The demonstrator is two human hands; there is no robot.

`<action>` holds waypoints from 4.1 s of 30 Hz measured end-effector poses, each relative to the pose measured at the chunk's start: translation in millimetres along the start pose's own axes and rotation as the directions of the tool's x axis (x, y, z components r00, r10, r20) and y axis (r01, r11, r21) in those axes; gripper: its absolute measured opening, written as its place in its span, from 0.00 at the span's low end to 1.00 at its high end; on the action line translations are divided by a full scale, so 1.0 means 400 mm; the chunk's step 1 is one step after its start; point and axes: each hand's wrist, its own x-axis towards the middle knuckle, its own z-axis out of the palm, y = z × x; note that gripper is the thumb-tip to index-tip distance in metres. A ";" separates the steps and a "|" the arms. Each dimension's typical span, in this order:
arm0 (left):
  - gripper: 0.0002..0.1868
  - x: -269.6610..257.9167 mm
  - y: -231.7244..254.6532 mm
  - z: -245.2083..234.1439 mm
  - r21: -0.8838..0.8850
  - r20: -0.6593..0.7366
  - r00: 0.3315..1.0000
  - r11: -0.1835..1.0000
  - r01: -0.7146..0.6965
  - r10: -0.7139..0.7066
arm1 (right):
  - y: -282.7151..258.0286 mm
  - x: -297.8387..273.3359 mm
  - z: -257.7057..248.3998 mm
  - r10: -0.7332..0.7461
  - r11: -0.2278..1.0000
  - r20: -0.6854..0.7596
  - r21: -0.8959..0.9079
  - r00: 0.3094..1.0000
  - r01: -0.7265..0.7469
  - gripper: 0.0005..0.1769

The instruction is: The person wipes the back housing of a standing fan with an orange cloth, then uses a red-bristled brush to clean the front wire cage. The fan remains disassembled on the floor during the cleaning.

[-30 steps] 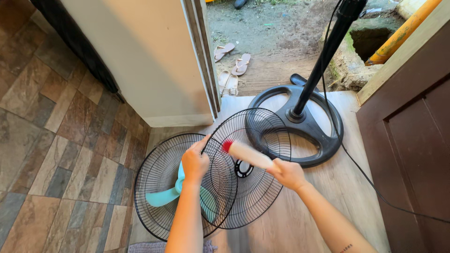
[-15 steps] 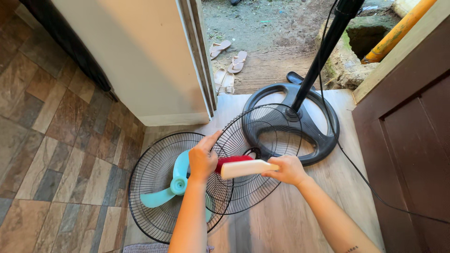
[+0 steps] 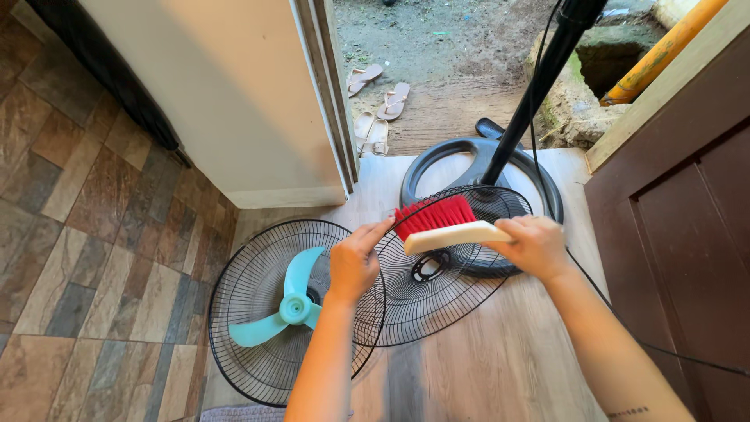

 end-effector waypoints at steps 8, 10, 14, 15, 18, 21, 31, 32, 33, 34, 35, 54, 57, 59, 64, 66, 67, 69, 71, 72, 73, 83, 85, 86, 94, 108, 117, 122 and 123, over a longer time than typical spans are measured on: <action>0.36 -0.028 0.008 0.012 0.033 0.033 0.997 0.997 0.070 -0.071 | 0.053 -0.158 0.120 0.046 0.986 0.299 -0.167 0.953 0.005 0.07; 0.34 -0.036 0.011 0.016 -0.007 0.018 0.998 0.998 0.062 -0.062 | 0.085 -0.104 0.101 -0.077 0.973 0.217 -0.197 0.973 0.121 0.09; 0.34 -0.030 0.020 0.018 -0.040 0.038 0.999 0.999 0.027 -0.026 | 0.098 -0.035 0.067 0.073 0.982 0.064 -0.176 0.995 -0.060 0.10; 0.34 -0.030 0.018 0.013 -0.036 0.031 0.999 0.999 0.028 -0.027 | 0.084 -0.042 0.065 0.039 0.988 0.080 -0.150 0.996 -0.026 0.10; 0.34 -0.040 0.018 -0.011 -0.005 0.035 0.999 0.999 0.038 -0.038 | 0.013 -0.112 0.062 -0.051 0.988 0.273 -0.126 0.961 0.088 0.09; 0.35 -0.032 0.015 -0.037 0.001 0.028 0.999 0.999 0.042 -0.042 | -0.020 -0.109 0.044 -0.070 0.981 0.334 -0.146 0.940 0.126 0.07; 0.34 -0.067 0.039 -0.056 0.025 0.020 0.997 0.997 0.070 -0.071 | -0.058 -0.020 0.030 -0.093 0.983 0.117 -0.150 0.989 0.110 0.06; 0.35 -0.071 0.037 -0.065 0.030 -0.004 0.996 0.996 0.089 -0.089 | -0.069 -0.051 0.045 -0.106 0.970 0.251 -0.185 0.962 0.155 0.06; 0.35 -0.077 0.036 -0.075 0.035 -0.028 0.994 0.994 0.108 -0.107 | -0.070 -0.087 0.052 -0.108 0.955 0.380 -0.216 0.918 0.202 0.06; 0.36 -0.076 0.033 -0.084 0.040 -0.049 0.991 0.991 0.125 -0.123 | -0.058 -0.118 0.051 -0.093 0.957 0.452 -0.205 0.887 0.204 0.08; 0.36 -0.070 0.029 -0.090 0.039 -0.090 0.985 0.988 0.148 -0.144 | -0.043 -0.141 0.050 -0.075 0.959 0.521 -0.196 0.850 0.205 0.12; 0.39 -0.070 0.052 -0.011 -0.124 -0.267 0.949 0.983 0.136 -0.165 | -0.462 -0.164 0.335 0.460 -0.150 0.732 0.621 0.502 -0.769 0.25; 0.40 -0.077 0.057 -0.008 -0.133 -0.262 0.949 0.981 0.143 -0.174 | -0.481 -0.178 0.367 0.450 0.236 0.454 0.770 0.769 -0.593 0.23; 0.41 -0.083 0.061 -0.006 -0.134 -0.245 0.952 0.979 0.153 -0.182 | -0.422 -0.150 0.378 0.554 0.369 0.407 0.661 0.726 -0.653 0.23; 0.42 -0.090 0.066 -0.017 -0.153 -0.215 0.960 0.977 0.151 -0.182 | -0.231 -0.143 0.412 0.728 0.428 0.319 0.480 0.607 -0.766 0.29; 0.42 -0.093 0.067 -0.023 -0.155 -0.196 0.965 0.977 0.146 -0.176 | -0.153 -0.170 0.427 0.824 0.257 0.386 0.397 0.414 -0.881 0.35; 0.42 -0.090 0.066 -0.024 -0.155 -0.189 0.967 0.978 0.142 -0.170 | -0.119 -0.192 0.427 0.843 0.090 0.480 0.318 0.242 -0.944 0.39; 0.42 -0.096 0.065 -0.027 -0.152 -0.146 0.970 0.973 0.174 -0.196 | -0.104 -0.239 0.436 0.812 -0.205 0.584 0.282 -0.002 -0.937 0.40; 0.43 -0.098 0.061 -0.021 -0.139 -0.130 0.971 0.973 0.183 -0.201 | -0.098 -0.247 0.432 0.767 -0.433 0.632 0.386 -0.107 -0.815 0.34; 0.43 -0.096 0.057 -0.017 -0.124 -0.139 0.972 0.977 0.174 -0.191 | -0.099 -0.224 0.428 0.708 -0.518 0.703 0.448 -0.071 -0.728 0.33; 0.43 -0.093 0.052 -0.012 -0.108 -0.147 0.973 0.980 0.165 -0.180 | -0.104 -0.184 0.423 0.646 -0.601 0.763 0.492 -0.021 -0.629 0.32; 0.41 -0.100 -0.004 0.001 -0.221 -0.186 0.925 0.931 0.290 -0.332 | -0.558 -0.067 0.285 0.444 -0.141 0.680 0.696 0.583 -0.704 0.28; 0.42 -0.095 -0.010 -0.005 -0.232 -0.244 0.918 0.938 0.257 -0.312 | -0.586 -0.094 0.284 0.396 -0.114 0.717 0.658 0.574 -0.744 0.23; 0.41 -0.097 -0.012 -0.008 -0.229 -0.232 0.918 0.935 0.270 -0.322 | -0.593 -0.107 0.291 0.369 -0.105 0.740 0.635 0.563 -0.765 0.21; 0.41 -0.102 0.043 -0.003 -0.203 -0.135 0.972 0.965 0.164 -0.193 | -0.269 0.044 0.349 0.528 -0.643 0.792 0.608 0.305 -0.465 0.23; 0.24 -0.111 -0.026 -0.003 -0.451 -0.196 0.914 0.860 0.237 -0.355 | -0.576 -0.058 0.241 0.359 -0.235 0.734 0.669 0.576 -0.705 0.24; 0.33 -0.152 -0.253 -0.012 -0.553 -0.301 0.688 0.709 0.438 -0.660 | -0.549 -0.167 0.224 0.032 0.073 0.867 0.493 0.497 -0.867 0.22; 0.44 -0.161 -0.333 -0.060 -0.590 0.172 0.342 0.182 0.787 -0.924 | -0.455 -0.201 0.230 -0.171 0.240 0.793 0.609 0.585 -0.756 0.27; 0.44 -0.165 -0.345 -0.058 -0.555 0.242 0.323 0.143 0.819 -0.915 | -0.436 -0.202 0.233 -0.197 0.220 0.791 0.612 0.580 -0.760 0.27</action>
